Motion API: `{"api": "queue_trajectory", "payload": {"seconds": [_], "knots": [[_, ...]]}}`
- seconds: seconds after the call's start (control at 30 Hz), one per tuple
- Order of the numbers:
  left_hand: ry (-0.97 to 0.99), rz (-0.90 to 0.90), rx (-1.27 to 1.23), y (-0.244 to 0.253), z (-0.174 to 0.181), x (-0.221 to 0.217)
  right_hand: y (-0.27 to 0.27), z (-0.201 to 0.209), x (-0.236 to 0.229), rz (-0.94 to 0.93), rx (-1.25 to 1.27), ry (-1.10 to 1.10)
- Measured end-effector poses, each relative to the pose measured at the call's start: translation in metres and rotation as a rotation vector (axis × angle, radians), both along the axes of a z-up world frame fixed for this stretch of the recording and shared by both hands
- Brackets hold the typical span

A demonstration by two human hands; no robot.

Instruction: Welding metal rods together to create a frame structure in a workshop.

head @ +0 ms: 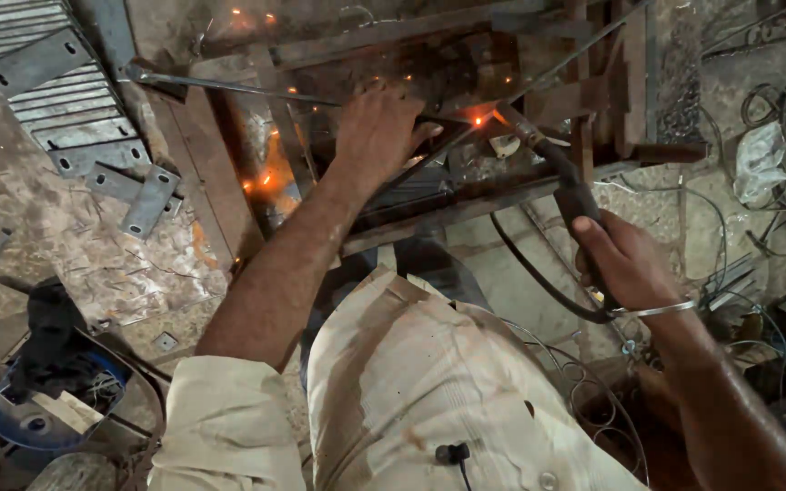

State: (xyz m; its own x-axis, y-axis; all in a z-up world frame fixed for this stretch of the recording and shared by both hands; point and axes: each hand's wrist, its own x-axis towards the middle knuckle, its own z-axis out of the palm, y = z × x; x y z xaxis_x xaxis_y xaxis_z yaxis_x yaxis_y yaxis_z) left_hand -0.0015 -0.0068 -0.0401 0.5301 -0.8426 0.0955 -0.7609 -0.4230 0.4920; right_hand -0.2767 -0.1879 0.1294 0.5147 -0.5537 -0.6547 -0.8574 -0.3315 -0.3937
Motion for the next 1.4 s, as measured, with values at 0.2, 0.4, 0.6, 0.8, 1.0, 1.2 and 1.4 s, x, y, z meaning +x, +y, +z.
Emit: {"api": "queue_trajectory", "payload": {"seconds": [0.2,0.4,0.6,0.8,1.0,1.2,1.4], "knots": [[0.061,0.021,0.028,0.003,0.027,-0.001,0.003,-0.003,-0.005,0.042,-0.018,0.04],[0.067,0.009,0.016,0.005,0.032,0.0,0.013,-0.015,-0.033,-0.115,0.027,-0.023],[0.029,-0.02,0.024,0.007,0.032,0.001,0.024,-0.043,-0.078,-0.215,0.08,-0.044],[0.028,-0.051,0.118,0.011,0.038,0.005,0.024,-0.061,-0.104,-0.267,0.109,-0.042],[-0.002,-0.089,0.189,0.022,0.034,0.015,0.004,-0.085,-0.131,-0.273,0.128,-0.042],[-0.119,0.018,0.273,0.018,0.007,0.011,-0.03,-0.12,-0.157,-0.26,0.199,-0.134],[-0.143,0.091,0.259,0.02,0.013,0.002,-0.057,-0.118,-0.142,-0.205,0.196,-0.127]]}}
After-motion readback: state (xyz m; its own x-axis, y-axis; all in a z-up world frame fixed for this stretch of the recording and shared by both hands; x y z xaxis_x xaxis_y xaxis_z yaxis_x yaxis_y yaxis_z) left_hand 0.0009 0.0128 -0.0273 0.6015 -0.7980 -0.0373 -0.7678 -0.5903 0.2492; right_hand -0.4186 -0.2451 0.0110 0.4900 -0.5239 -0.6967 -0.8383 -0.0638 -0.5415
